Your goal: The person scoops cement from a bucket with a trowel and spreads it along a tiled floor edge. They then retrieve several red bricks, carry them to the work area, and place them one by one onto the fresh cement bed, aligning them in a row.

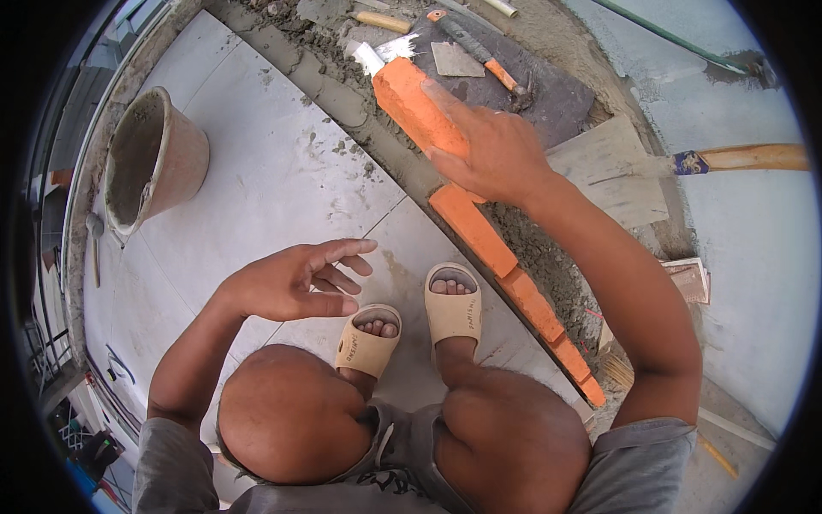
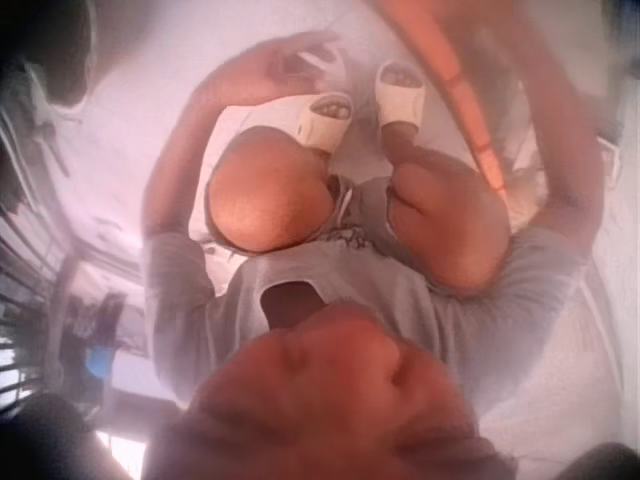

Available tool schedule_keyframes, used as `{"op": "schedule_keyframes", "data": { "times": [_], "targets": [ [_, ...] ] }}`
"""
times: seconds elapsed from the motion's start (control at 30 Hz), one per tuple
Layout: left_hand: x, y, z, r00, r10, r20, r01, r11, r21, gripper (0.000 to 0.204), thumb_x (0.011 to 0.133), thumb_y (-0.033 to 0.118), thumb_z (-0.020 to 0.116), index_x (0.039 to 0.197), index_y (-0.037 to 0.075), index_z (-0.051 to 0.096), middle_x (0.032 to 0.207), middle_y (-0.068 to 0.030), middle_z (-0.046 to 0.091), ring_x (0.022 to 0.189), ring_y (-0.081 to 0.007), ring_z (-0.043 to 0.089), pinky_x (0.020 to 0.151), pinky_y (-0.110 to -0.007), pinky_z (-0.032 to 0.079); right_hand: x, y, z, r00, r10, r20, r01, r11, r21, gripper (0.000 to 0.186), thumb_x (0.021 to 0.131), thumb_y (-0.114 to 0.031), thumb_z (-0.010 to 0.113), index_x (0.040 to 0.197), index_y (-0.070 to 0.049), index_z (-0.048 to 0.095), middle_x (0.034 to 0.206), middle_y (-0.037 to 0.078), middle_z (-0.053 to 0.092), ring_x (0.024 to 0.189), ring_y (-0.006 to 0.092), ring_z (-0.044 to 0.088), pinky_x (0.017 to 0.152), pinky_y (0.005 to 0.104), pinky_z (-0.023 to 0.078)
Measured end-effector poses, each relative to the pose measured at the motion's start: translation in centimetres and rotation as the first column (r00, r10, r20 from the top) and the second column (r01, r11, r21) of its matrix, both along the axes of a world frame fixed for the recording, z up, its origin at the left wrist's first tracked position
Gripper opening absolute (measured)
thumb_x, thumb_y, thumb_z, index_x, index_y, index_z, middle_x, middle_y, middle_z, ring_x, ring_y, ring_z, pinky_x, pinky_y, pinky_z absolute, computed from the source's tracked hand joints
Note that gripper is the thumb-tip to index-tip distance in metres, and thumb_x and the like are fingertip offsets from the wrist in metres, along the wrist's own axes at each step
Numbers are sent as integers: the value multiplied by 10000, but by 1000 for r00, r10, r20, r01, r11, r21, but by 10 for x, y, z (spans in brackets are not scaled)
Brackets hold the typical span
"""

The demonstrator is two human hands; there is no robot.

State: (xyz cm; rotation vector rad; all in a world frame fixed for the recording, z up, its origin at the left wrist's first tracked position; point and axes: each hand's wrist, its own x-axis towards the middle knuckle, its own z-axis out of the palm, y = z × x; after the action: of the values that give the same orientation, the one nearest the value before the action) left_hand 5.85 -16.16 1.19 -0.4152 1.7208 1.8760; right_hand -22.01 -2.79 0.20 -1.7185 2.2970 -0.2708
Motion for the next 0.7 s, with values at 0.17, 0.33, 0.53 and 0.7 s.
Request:
{"op": "schedule_keyframes", "data": {
  "times": [0.17, 0.33, 0.53, 0.7],
  "targets": [
    [49, -15, 97, 982, 102, -158, -170, 842, -512, 876, 715, 201, 796, 1466, 36, 376, 1205, -229, 604, 1048, -356, 649, 903, -431, 528, -5, -35, -88, 1000, 20, -1, -20, 1000, 17, 788, 846, -470, 612, 1527, -256, 279, 957, 222, 664, 860, 415, 651, 784, 498, 517],
    [64, 38, 189, 987, 126, 101, 3, 613, -790, 900, 711, 462, 800, 1405, 10, 449, 1061, -258, 650, 913, -372, 692, 802, -442, 556, 18, -53, -132, 995, 70, 72, -80, 987, 142, 801, 848, -448, 609, 1534, -242, 251, 927, 221, 657, 865, 422, 653, 792, 512, 516],
    [29, 60, 160, 989, 29, 145, 88, 673, -735, 807, 727, 491, 778, 1345, 38, 525, 1073, -209, 668, 811, -319, 711, 694, -398, 564, 11, -44, -153, 991, 67, 120, -77, 994, 75, 797, 848, -402, 615, 1530, -202, 255, 946, 233, 654, 875, 418, 653, 795, 517, 518],
    [-4, 48, 146, 953, 97, 289, 188, 557, -809, 848, 659, 343, 806, 1386, 49, 484, 1067, -192, 659, 827, -332, 694, 728, -422, 559, 16, -60, -160, 983, 79, 164, -79, 997, -6, 809, 831, -379, 635, 1525, -192, 264, 958, 238, 653, 897, 417, 650, 791, 510, 522]
  ]
}}
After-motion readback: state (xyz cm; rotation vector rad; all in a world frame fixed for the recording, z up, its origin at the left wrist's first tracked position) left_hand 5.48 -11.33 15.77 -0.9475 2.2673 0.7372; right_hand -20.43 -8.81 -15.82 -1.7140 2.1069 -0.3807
